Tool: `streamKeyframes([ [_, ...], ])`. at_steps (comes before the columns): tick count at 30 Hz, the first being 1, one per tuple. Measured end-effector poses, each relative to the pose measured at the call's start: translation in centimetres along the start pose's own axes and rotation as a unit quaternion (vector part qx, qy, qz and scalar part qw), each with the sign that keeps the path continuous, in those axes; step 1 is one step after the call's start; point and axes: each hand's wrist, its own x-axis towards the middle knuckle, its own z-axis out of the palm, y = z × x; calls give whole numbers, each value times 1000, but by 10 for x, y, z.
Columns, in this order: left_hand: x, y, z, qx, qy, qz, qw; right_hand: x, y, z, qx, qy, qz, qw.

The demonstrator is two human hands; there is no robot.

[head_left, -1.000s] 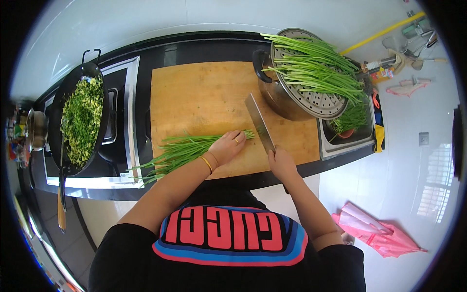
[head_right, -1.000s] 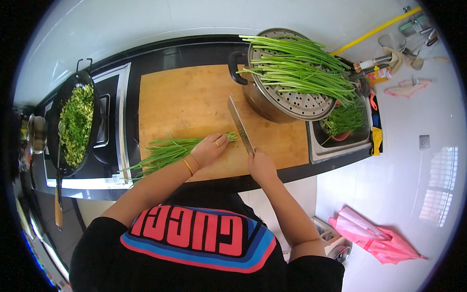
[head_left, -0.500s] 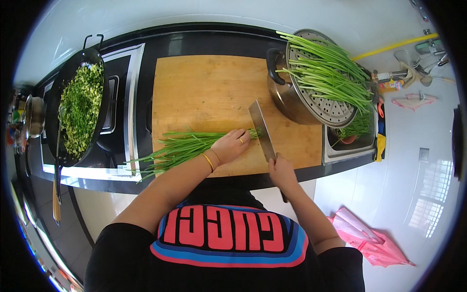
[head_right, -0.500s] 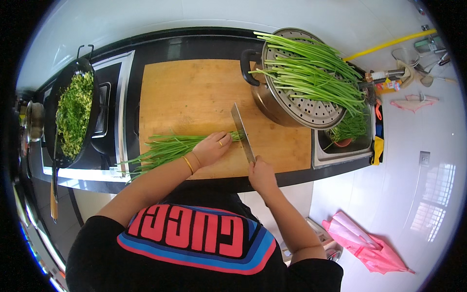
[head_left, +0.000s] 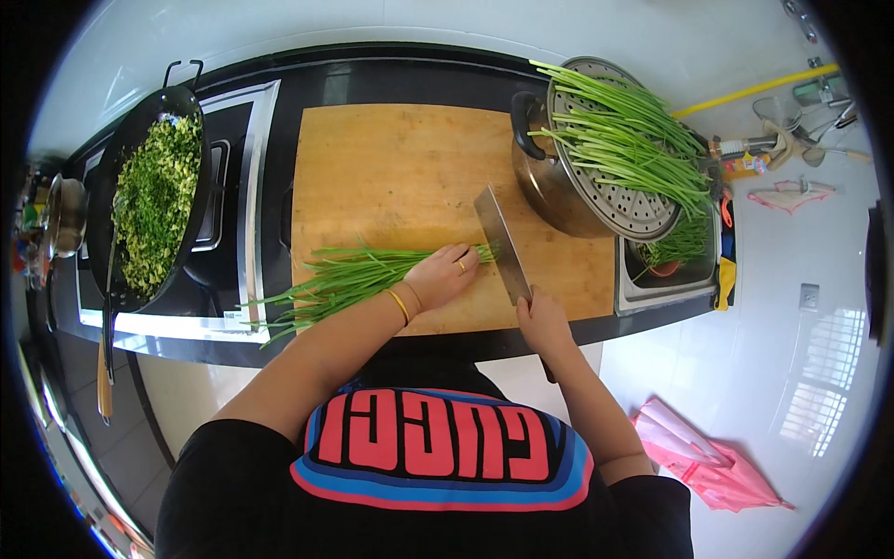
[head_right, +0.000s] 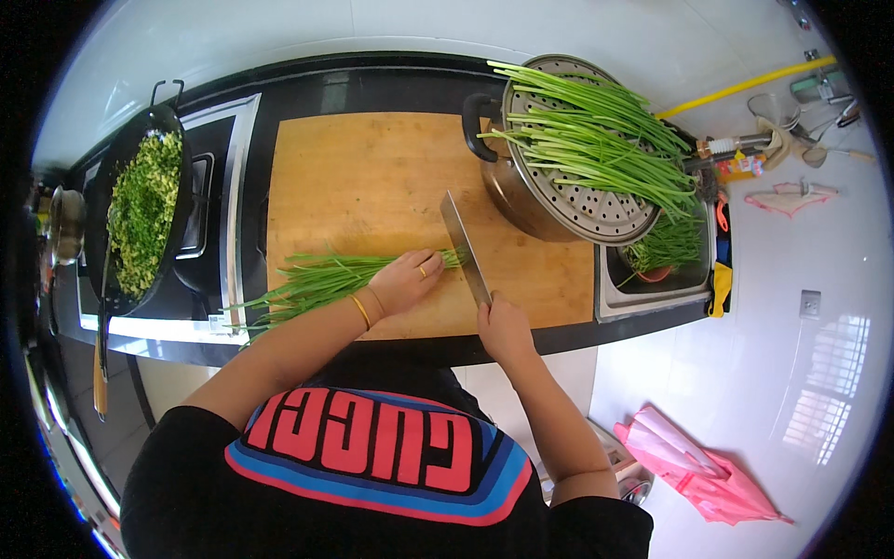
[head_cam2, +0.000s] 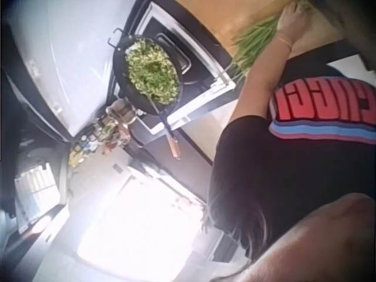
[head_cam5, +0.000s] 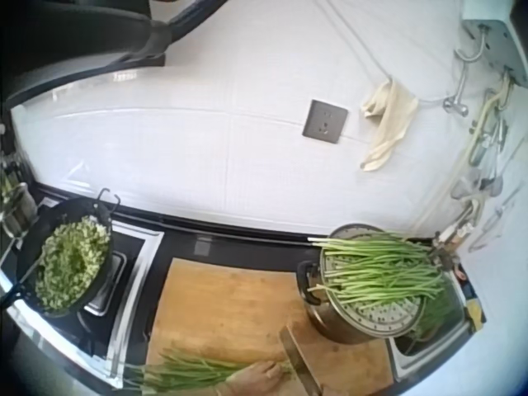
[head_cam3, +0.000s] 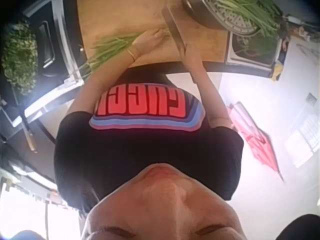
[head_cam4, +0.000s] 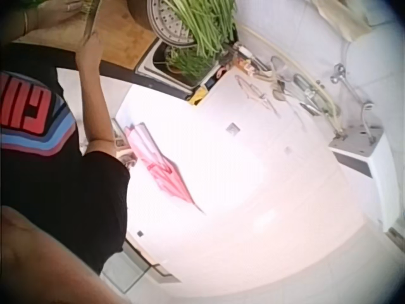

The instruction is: The person chops a bundle of green onions on a wooden cutting board using a large cleaver. The chopped pieces accumulate on the board as the person works through the bundle.

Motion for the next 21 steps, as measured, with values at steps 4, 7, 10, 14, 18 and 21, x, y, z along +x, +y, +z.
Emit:
streamKeyframes([
  [4, 0, -1, -3, -6, 4, 0, 1000, -4, 0, 1, 9, 15, -5, 1000],
  [7, 1, -1, -2, -12, 9, -1, 1000, -6, -4, -4, 11, 17, -2, 1000],
  [10, 1, -1, -1, -16, 13, -1, 1000, -5, 0, -2, 12, 4, -4, 1000],
  [14, 0, 1, 1, -20, 16, -1, 1000, -2, 0, 6, -5, -19, -7, 1000],
  [18, 3, 1, -1, -21, 18, 9, 1000, 16, -1, 29, 17, 27, 9, 999],
  [21, 2, 0, -1, -7, 21, 5, 1000, 23, 3, 32, 26, 61, -11, 998],
])
